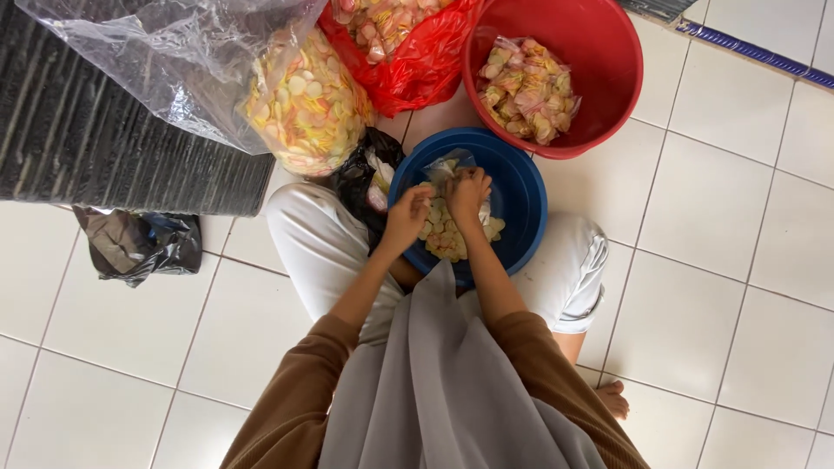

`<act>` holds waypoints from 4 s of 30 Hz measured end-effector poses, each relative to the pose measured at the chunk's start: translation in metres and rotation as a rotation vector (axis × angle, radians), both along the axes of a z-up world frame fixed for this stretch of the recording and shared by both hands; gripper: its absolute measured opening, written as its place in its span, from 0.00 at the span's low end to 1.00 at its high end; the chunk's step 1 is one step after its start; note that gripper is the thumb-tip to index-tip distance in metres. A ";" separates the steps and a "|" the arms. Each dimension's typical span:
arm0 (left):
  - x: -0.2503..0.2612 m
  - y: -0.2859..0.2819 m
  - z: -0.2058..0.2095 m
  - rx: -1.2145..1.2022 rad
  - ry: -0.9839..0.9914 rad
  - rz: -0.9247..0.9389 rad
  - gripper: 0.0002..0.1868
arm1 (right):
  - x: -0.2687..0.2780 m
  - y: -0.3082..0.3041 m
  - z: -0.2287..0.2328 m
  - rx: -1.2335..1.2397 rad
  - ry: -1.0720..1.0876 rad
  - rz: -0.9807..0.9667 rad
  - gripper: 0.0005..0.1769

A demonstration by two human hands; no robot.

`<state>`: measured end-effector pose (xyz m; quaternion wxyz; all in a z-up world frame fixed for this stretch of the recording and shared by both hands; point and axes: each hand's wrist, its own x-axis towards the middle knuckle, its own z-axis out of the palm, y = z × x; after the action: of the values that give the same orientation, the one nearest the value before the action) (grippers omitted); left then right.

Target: Packaging small crackers into individual plastic bags while sitting on the floor

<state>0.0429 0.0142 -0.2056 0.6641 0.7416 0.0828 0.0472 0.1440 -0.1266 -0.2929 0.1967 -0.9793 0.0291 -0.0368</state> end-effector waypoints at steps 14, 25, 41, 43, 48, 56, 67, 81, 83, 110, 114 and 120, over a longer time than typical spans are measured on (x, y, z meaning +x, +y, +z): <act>-0.013 -0.020 0.062 -0.129 0.114 0.034 0.20 | -0.080 -0.031 0.194 1.113 0.107 0.023 0.18; -0.053 0.007 0.067 -0.013 0.011 0.190 0.31 | -0.102 -0.009 0.213 0.994 -0.049 0.226 0.11; -0.109 0.062 0.138 -0.121 -0.376 0.482 0.38 | -0.124 0.042 0.308 0.795 -0.169 0.880 0.08; -0.114 0.061 0.141 -0.191 -0.379 0.589 0.35 | -0.131 0.048 0.308 0.854 -0.103 0.902 0.09; -0.116 0.054 0.147 -0.169 -0.384 0.638 0.36 | -0.139 0.063 0.294 1.033 -0.055 0.831 0.05; -0.124 0.056 0.150 0.616 -0.411 0.712 0.37 | -0.140 0.059 0.302 0.916 -0.105 0.775 0.04; -0.120 0.052 0.179 0.167 -0.407 0.360 0.19 | -0.144 0.066 0.298 0.870 -0.129 0.781 0.03; -0.122 0.045 0.182 -0.029 -0.363 0.542 0.02 | -0.155 0.072 0.309 1.012 -0.184 0.681 0.05; -0.122 0.047 0.186 0.043 -0.379 0.541 0.04 | -0.152 0.071 0.304 0.980 -0.202 0.707 0.10; -0.122 0.045 0.188 0.291 -0.475 0.482 0.08 | -0.135 0.042 0.305 0.408 -0.624 0.925 0.04; -0.121 0.042 0.180 0.362 -0.502 0.491 0.09 | -0.137 0.043 0.320 0.206 -0.634 0.954 0.05; -0.120 0.045 0.207 0.292 -0.457 0.069 0.30 | -0.130 0.039 0.299 0.515 -0.455 1.047 0.05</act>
<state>-0.0768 0.0592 0.0013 0.5498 0.7962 -0.0519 0.2473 0.0139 -0.0877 0.0065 0.4197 -0.7526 -0.4891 -0.1349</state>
